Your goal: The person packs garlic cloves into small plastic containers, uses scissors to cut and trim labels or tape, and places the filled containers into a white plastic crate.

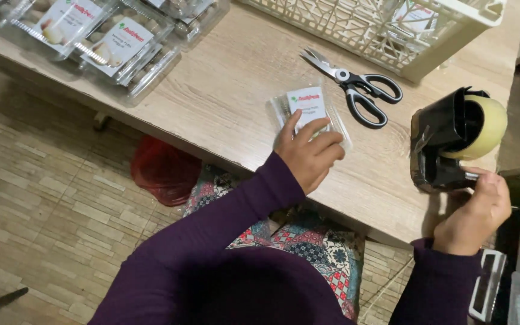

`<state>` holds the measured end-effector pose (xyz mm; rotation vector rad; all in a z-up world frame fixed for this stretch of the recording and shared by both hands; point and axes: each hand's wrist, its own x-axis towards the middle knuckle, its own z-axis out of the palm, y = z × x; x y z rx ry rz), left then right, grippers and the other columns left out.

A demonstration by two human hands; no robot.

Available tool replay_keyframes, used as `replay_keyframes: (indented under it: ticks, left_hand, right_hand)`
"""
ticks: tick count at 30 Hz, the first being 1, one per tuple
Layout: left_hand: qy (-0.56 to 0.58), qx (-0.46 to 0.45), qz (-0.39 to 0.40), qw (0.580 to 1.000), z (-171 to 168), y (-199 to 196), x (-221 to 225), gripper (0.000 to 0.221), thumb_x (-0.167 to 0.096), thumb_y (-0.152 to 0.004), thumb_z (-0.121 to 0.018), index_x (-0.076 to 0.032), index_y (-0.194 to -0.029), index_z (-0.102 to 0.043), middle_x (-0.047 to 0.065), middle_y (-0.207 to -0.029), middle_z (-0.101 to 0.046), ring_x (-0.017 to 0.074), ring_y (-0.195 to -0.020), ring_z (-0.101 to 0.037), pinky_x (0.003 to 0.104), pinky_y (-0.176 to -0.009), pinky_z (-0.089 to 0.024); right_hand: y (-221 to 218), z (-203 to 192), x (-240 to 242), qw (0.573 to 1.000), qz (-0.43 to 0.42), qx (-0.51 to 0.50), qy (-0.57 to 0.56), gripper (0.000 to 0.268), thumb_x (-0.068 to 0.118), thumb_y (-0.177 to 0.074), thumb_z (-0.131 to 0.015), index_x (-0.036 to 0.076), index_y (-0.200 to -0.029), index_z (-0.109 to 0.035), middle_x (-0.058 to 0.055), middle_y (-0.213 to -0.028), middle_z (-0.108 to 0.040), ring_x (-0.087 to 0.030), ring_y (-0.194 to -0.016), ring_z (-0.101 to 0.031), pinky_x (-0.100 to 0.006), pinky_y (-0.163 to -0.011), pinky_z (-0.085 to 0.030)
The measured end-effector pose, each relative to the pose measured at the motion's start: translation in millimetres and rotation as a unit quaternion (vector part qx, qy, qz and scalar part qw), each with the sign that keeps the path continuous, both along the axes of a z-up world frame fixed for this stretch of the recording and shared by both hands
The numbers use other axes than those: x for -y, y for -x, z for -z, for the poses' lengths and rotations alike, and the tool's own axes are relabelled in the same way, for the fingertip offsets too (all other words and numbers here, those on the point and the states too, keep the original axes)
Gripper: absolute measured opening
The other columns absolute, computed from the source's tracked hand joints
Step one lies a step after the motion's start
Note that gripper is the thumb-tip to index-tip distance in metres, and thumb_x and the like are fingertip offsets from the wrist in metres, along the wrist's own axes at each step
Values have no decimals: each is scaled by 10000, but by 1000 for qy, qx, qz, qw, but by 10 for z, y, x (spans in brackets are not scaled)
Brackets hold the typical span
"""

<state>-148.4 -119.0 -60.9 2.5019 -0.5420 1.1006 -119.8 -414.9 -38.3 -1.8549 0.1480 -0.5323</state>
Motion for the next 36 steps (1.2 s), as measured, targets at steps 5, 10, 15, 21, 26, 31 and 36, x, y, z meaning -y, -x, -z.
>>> replay_keyframes:
  ticks: [5, 10, 15, 21, 26, 31, 36]
  left_hand:
    - [38, -14, -26, 999, 93, 23, -73, 230, -61, -805, -738, -255, -925, -714, -118, -1167, -729, 308, -1239, -563, 620, -1128, -302]
    - [70, -5, -59, 996, 25, 60, -124, 285, 10, -779, -673, -232, -921, -723, -47, -1152, -750, 327, -1195, -607, 612, -1097, -330]
    - [177, 22, 109, 978, -376, 154, 705, 79, -124, -779, -632, -153, -837, -678, 32, -876, -694, 266, -819, -629, 437, -777, -430]
    - [183, -229, 111, 949, -58, -367, 1649, 548, -556, -839, -653, -165, -1222, -665, 113, -1019, -659, 393, -837, -699, 557, -630, -540]
    - [159, -286, 117, 938, -79, -483, 1672, 444, -520, -936, -511, -158, -1136, -673, 84, -991, -730, 354, -851, -709, 551, -589, -543]
    - [134, -298, 99, 940, -78, -468, 1629, 503, -572, -920, -479, -195, -1195, -667, 59, -1040, -762, 349, -869, -720, 548, -585, -533]
    - [153, -347, 116, 918, -162, -446, 1500, 560, -657, -873, -446, -236, -1162, -676, 62, -1059, -772, 376, -890, -722, 563, -625, -533]
  right_hand:
    - [2, -91, -28, 984, -9, -13, -175, 153, 317, -975, -644, 176, -953, -697, 18, -965, -710, -121, -907, -721, -246, -705, -602]
    - [57, -298, -108, 985, -5, -47, -163, 225, 333, -982, -538, 185, -885, -679, 19, -934, -678, -116, -891, -654, -249, -675, -519]
    - [-99, -192, -2, 993, 16, -50, -108, 130, 218, -945, -651, 221, -844, -733, 116, -828, -670, -13, -757, -565, -198, -619, -380]
    - [-63, -221, -11, 989, -24, -67, -127, 98, 164, -963, -694, 134, -879, -734, 43, -859, -708, -43, -796, -642, -190, -647, -480]
    - [26, -310, -55, 974, -27, -89, -205, 90, 170, -977, -721, 134, -896, -733, 22, -930, -731, -81, -833, -659, -197, -714, -546]
    - [177, -542, -301, 982, 35, -55, -175, 64, 189, -945, -705, 178, -887, -730, 74, -898, -729, -23, -795, -634, -168, -668, -427]
    - [576, -616, -338, 992, 42, -23, -114, 82, 164, -924, -648, 176, -854, -690, 56, -934, -695, -25, -894, -646, -173, -758, -438]
